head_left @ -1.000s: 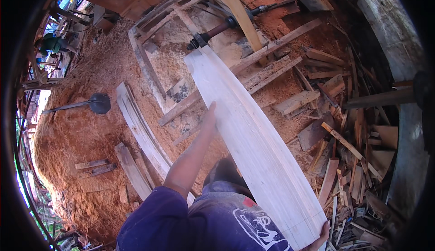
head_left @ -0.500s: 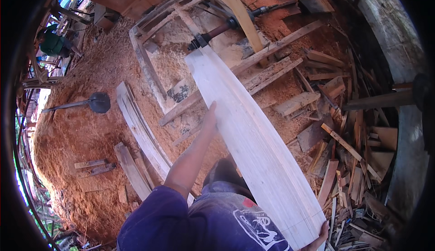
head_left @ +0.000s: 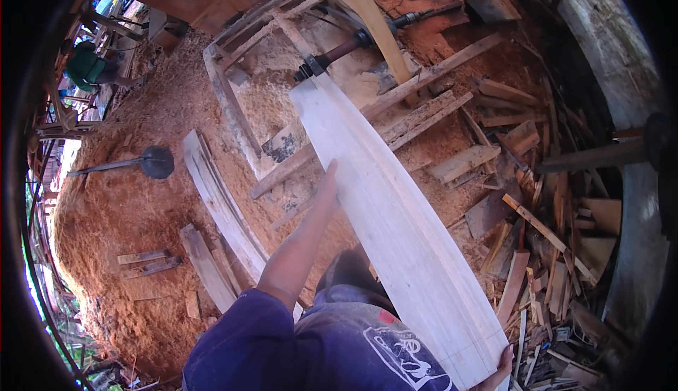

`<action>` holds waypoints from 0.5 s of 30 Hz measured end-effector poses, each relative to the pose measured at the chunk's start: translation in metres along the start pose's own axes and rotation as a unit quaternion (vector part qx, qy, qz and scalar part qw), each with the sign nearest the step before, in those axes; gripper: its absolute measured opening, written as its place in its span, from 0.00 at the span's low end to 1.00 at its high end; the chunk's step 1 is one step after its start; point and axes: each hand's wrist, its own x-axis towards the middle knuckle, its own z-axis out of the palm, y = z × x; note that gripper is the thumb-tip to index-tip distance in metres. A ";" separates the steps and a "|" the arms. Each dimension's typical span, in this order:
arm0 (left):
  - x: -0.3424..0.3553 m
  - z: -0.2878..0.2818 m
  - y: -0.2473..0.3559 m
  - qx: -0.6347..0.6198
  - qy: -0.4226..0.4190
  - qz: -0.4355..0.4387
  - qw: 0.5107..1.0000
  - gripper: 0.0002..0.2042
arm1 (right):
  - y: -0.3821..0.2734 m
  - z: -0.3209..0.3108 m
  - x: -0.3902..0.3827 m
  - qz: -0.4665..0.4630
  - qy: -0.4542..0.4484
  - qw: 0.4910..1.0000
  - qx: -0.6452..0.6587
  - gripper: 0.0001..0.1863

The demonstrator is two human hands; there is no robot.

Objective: The person picks up a wooden plank and feeds it through woodworking machinery several times in a workshop area.

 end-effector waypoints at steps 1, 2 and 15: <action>0.001 -0.002 -0.001 0.001 0.002 0.000 1.000 0.31 | 0.002 -0.002 0.002 0.010 -0.004 1.000 0.008 0.32; 0.002 -0.002 -0.002 0.002 0.002 -0.004 1.000 0.31 | 0.004 -0.006 0.005 0.020 -0.005 1.000 0.016 0.32; -0.004 0.010 -0.009 0.006 0.033 0.001 0.999 0.31 | 0.023 -0.047 0.033 0.010 -0.069 0.997 0.038 0.38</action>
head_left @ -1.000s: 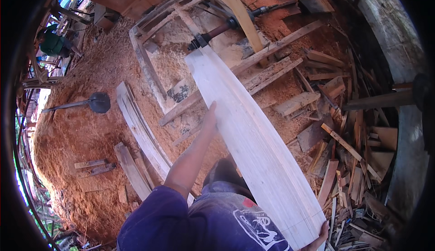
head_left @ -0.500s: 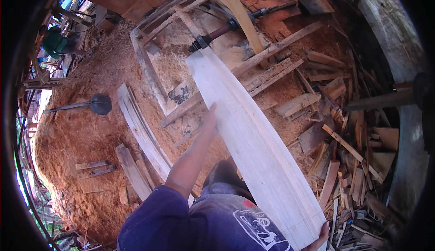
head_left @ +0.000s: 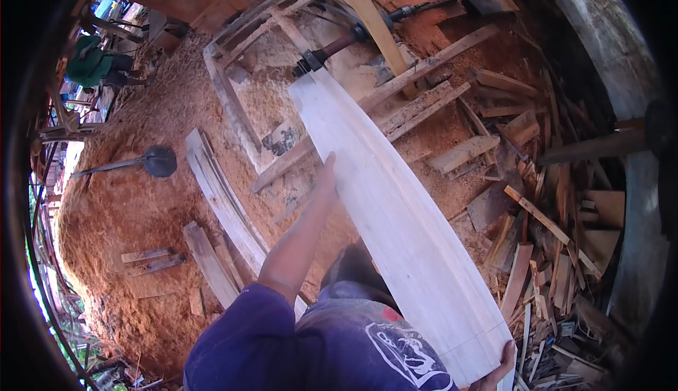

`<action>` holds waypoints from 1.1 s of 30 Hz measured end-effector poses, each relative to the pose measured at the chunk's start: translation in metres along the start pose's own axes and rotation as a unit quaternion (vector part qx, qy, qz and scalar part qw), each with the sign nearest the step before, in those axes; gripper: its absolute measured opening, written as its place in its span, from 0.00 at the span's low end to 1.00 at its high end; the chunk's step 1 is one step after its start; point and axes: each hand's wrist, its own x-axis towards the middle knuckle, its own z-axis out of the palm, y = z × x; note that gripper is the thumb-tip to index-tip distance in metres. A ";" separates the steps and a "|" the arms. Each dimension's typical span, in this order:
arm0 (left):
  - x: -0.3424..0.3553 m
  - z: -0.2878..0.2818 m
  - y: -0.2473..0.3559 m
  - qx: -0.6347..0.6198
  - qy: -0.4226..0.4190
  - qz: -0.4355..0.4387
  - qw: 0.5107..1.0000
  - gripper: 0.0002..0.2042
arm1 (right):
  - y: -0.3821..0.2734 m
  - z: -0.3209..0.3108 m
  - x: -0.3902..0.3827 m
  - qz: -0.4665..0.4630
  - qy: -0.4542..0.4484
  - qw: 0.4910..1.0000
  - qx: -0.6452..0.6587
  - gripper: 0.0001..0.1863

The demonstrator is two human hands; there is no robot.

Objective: The person picks up a wooden plank and feeds it through woodworking machinery several times in a workshop area.

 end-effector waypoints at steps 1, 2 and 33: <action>-0.004 0.009 -0.006 0.003 -0.007 -0.008 1.000 0.31 | -0.003 -0.002 -0.008 0.000 0.024 1.000 0.004 0.38; -0.010 0.005 -0.005 0.001 -0.012 0.005 1.000 0.31 | -0.007 -0.003 -0.010 0.006 0.029 1.000 -0.001 0.37; -0.109 0.053 -0.103 0.037 -0.014 0.075 0.996 0.29 | -0.024 -0.093 0.008 -0.016 0.075 0.997 -0.005 0.34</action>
